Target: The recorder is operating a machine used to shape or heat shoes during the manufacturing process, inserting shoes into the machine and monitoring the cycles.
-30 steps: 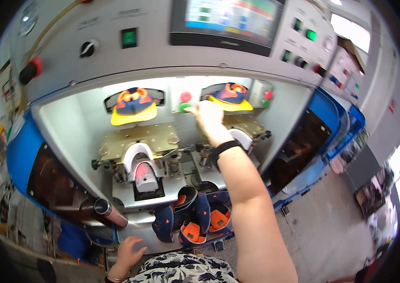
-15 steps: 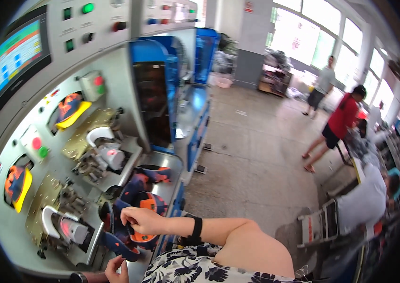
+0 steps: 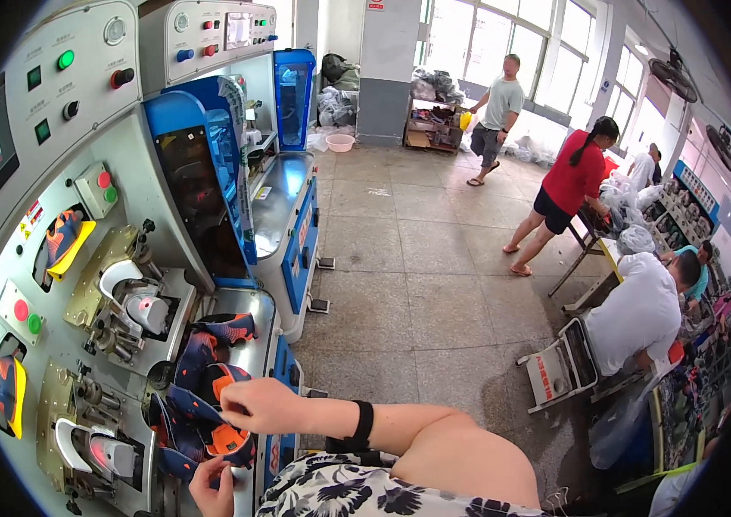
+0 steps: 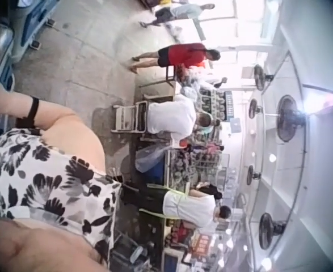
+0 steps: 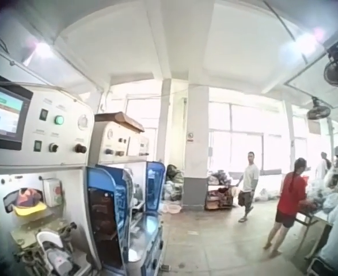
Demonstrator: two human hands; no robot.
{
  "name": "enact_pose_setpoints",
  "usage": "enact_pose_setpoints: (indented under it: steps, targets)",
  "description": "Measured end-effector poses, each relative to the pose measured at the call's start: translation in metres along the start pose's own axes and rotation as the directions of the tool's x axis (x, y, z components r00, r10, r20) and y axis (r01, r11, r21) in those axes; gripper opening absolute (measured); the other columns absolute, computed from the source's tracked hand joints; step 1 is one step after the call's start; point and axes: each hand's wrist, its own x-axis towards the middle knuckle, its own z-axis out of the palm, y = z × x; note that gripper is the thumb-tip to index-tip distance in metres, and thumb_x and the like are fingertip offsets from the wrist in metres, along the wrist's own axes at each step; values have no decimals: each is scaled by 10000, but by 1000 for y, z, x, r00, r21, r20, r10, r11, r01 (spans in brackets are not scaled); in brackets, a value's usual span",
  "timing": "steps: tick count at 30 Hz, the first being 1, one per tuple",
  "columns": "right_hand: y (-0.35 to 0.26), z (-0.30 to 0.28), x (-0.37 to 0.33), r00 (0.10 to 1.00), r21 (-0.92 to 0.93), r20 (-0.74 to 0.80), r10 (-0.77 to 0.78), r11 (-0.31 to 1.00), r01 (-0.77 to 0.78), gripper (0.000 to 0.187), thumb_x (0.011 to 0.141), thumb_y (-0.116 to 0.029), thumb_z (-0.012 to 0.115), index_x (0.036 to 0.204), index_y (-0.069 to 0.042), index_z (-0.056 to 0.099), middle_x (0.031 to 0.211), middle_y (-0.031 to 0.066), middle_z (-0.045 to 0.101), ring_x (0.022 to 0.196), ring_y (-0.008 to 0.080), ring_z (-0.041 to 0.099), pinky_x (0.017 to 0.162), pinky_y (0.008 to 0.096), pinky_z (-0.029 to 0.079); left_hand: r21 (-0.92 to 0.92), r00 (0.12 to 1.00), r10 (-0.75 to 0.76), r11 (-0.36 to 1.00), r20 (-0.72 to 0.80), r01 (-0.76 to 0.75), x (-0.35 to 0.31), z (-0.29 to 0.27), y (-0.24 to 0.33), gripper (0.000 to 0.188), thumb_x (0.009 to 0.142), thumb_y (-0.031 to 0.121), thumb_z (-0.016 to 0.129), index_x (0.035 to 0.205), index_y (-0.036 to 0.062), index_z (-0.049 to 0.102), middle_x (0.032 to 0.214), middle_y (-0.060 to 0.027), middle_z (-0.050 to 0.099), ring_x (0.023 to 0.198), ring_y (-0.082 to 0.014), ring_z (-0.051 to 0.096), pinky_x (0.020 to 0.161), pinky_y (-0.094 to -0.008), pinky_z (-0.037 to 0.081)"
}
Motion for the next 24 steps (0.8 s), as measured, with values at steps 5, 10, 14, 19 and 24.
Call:
enact_pose_setpoints:
  steps: [5, 10, 14, 19, 24]
  targets:
    - [50, -4, 4, 888, -546, 446, 112, 820, 171, 486, 749, -305, 790, 1086, -21, 586, 878, 149, 653, 872, 353, 676, 713, 426, 543, 66, 976, -151, 984, -156, 163, -16, 11, 15, 215, 940, 101, 676, 1116, -23, 680, 988, -77, 703, 835, -127, 633, 747, -264, 510]
    - [83, -31, -2, 850, -489, 499, 171, 865, 113, 508, 741, -302, 794, 1107, -23, 579, 964, 156, 648, 905, 351, 667, 714, 447, 539, 147, 949, -218, 956, -229, 255, -11, 41, 31, 200, 952, 79, 646, 1112, -38, 675, 1022, -96, 696, 915, -146, 629, 830, -273, 501]
    - [110, -64, -13, 900, -441, 433, 60, 884, 153, 493, 768, -311, 776, 1116, -32, 564, 938, 145, 639, 884, 349, 652, 721, 459, 532, 174, 948, -254, 942, -193, 288, 10, 73, 48, 185, 961, 64, 627, 1109, -41, 666, 1002, -83, 687, 896, -147, 626, 824, -271, 498]
    - [165, -105, -23, 880, -458, 444, 165, 886, 65, 473, 829, -349, 712, 1175, -67, 556, 974, 142, 649, 931, 359, 655, 766, 460, 533, 118, 945, -204, 964, -254, 240, 42, 128, 78, 93, 875, 28, 727, 870, 14, 635, 828, -19, 637, 757, -84, 573, 690, -229, 464]
    - [274, -133, -60, 871, -463, 253, 422, 843, -274, 311, 850, -304, 641, 1005, -37, 673, 946, 181, 704, 925, 362, 685, 770, 484, 549, 256, 985, -99, 957, -141, 133, 63, 164, 107, 156, 852, 55, 749, 810, 7, 607, 723, -28, 611, 680, -100, 553, 626, -253, 438]
